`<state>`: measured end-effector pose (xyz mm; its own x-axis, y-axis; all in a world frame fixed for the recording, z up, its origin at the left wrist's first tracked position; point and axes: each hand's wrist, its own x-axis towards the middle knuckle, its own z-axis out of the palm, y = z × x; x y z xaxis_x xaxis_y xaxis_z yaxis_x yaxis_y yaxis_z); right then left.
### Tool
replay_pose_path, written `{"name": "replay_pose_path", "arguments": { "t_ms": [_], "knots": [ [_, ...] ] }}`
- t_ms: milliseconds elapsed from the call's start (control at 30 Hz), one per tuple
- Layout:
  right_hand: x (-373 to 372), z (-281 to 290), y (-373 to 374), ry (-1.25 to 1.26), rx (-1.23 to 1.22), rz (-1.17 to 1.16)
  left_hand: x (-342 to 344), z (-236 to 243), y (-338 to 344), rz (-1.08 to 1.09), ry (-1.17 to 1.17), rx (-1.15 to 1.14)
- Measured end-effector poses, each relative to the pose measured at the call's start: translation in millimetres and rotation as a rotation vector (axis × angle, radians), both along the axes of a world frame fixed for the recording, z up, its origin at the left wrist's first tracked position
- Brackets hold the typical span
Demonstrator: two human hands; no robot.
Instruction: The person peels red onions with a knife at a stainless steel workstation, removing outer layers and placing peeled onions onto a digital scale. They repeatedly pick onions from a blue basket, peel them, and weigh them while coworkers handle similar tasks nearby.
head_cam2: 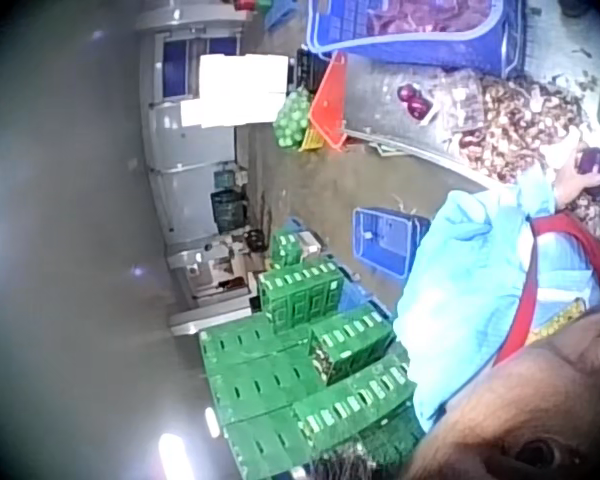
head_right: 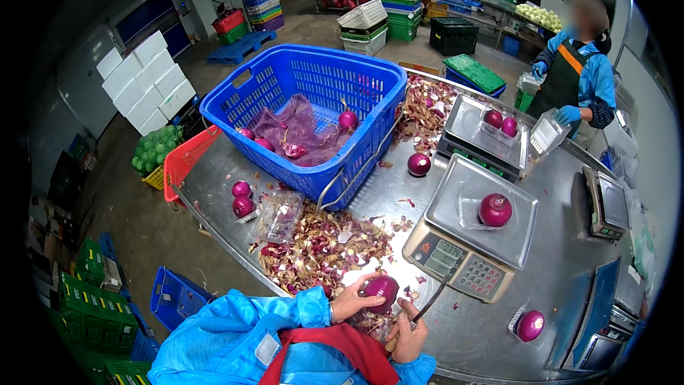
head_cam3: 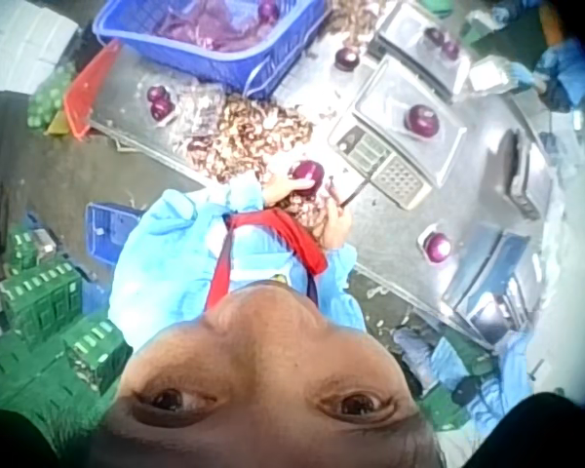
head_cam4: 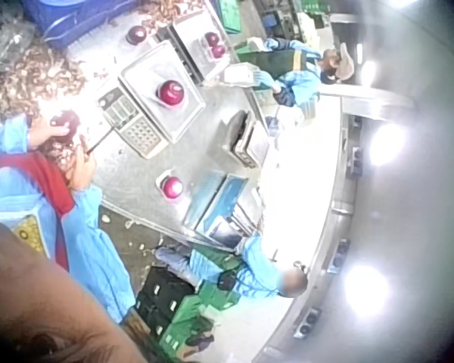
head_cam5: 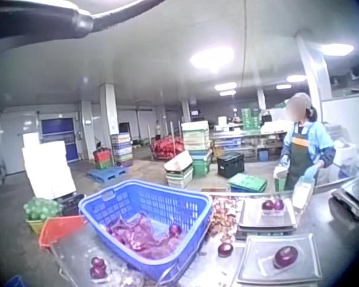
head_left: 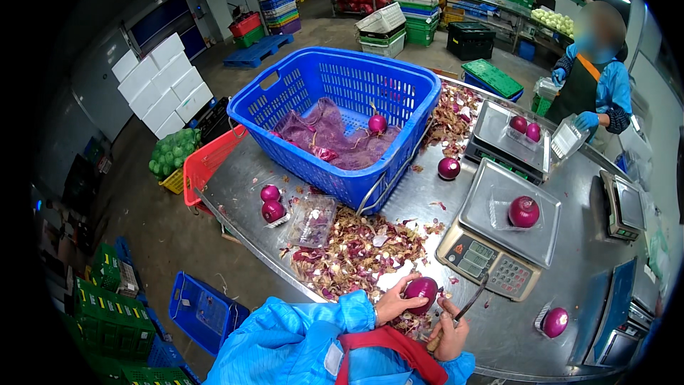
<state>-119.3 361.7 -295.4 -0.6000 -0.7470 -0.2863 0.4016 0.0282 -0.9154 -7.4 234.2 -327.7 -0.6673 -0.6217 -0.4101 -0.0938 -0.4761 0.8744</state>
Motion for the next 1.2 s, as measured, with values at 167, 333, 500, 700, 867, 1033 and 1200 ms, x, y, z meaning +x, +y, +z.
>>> {"name": "replay_pose_path", "arguments": {
  "t_ms": [167, 333, 500, 700, 867, 1033, 1200],
  "knots": [
    [6.3, 6.9, -1.5, 0.017, 0.045, 0.032, 3.3, -1.3, 0.9, 0.022, 0.004, -0.006],
    [2.8, 15.8, -0.2, 0.016, 0.095, 0.05, 0.0, 6.7, 0.8, 0.028, 0.007, -0.001],
    [-5.1, 0.2, -2.7, -0.016, 0.044, -0.042, -0.5, 0.0, -1.5, 0.117, 0.057, 0.097],
    [-10.5, -27.4, 12.1, -0.06, 0.049, -0.062, 2.2, -2.8, -0.5, 0.111, 0.06, 0.073],
    [-10.7, -74.1, 23.9, -0.134, 0.171, -0.134, -2.9, 1.8, -1.1, 0.049, 0.112, 0.099],
    [-13.6, -66.7, 26.1, -0.163, 0.249, -0.108, -1.5, 6.9, 0.9, 0.016, 0.132, 0.134],
    [-12.0, -68.9, 27.5, -0.195, 0.2, -0.129, -3.7, 8.4, 2.9, -0.005, 0.063, 0.096]
  ]
}}
